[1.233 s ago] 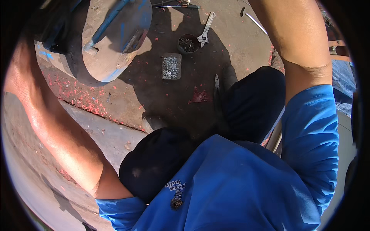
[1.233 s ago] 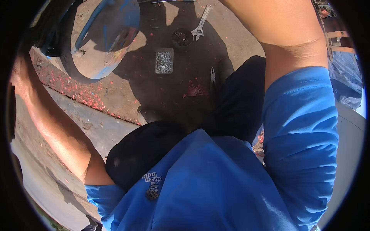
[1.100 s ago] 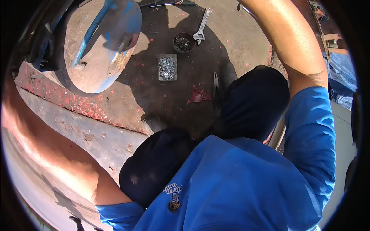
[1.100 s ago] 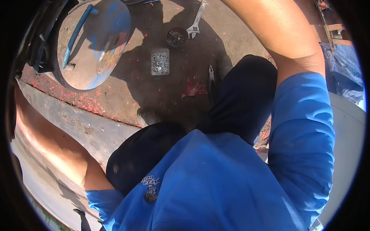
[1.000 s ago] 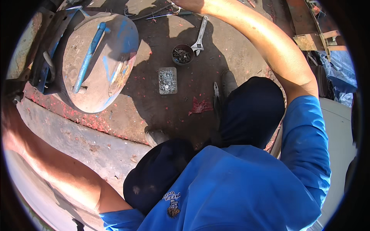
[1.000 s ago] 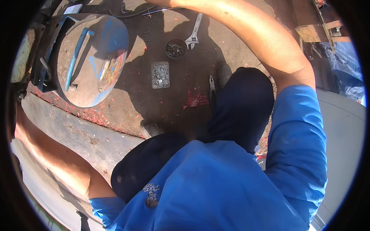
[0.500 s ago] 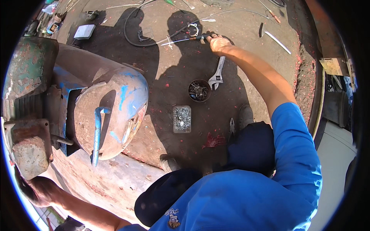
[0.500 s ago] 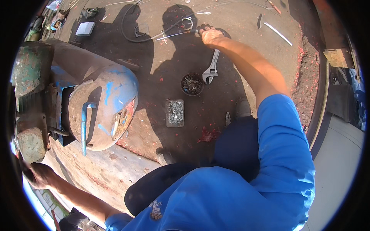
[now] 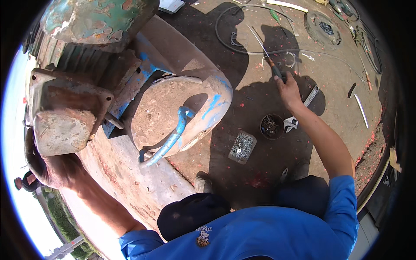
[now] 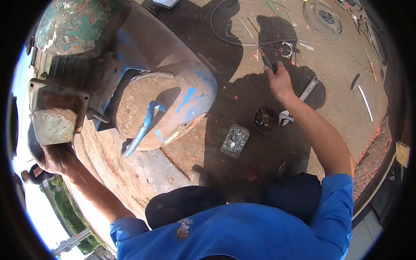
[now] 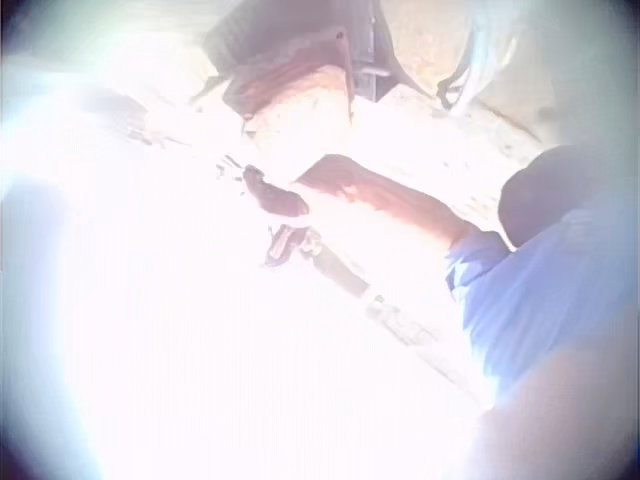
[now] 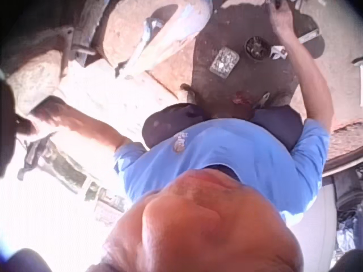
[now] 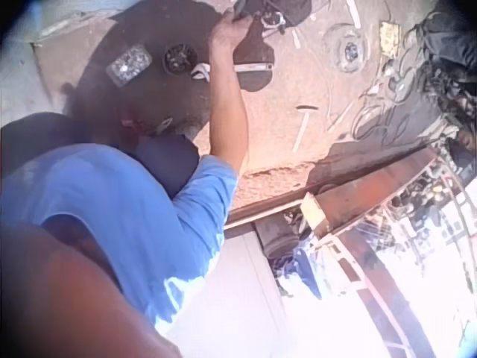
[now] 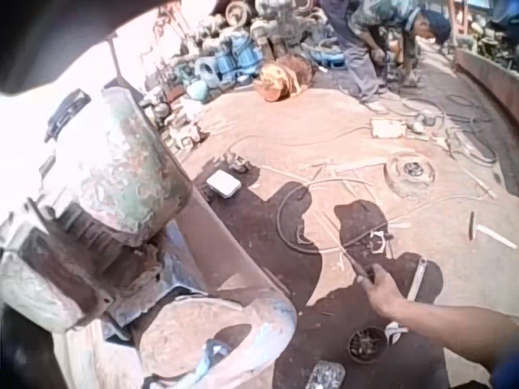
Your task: The person uses a hammer to tap a metal plate, then secures it with a bolt and nut. They use a screwdriver to adjust a component on a bench grinder and handle various small hardware parts from a container.
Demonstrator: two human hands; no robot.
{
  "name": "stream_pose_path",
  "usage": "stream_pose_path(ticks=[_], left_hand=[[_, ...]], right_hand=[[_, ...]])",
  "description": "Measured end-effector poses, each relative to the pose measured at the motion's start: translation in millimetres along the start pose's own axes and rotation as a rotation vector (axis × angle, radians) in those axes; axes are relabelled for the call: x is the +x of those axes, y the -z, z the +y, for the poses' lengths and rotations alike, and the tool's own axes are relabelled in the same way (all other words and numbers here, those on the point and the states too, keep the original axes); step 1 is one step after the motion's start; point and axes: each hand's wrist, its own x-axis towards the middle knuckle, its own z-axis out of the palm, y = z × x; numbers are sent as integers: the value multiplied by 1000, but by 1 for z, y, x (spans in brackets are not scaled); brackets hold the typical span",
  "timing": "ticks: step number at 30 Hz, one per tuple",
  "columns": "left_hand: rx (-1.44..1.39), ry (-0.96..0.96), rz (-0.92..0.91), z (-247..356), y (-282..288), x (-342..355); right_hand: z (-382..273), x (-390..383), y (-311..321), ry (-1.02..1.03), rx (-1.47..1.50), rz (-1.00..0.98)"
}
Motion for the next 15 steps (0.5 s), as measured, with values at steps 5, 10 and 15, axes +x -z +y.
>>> stream_pose_path(ticks=[5,10,15], left_hand=[[126,-119,-50,0,-74,-17],[74,-49,-122,10,-66,-19],[7,57,-136,10,-66,-18]], right_hand=[[-79,-87,30,191,-36,-112],[-146,-144,101,736,3,310],[-195,-248,155,1008,109,460]])
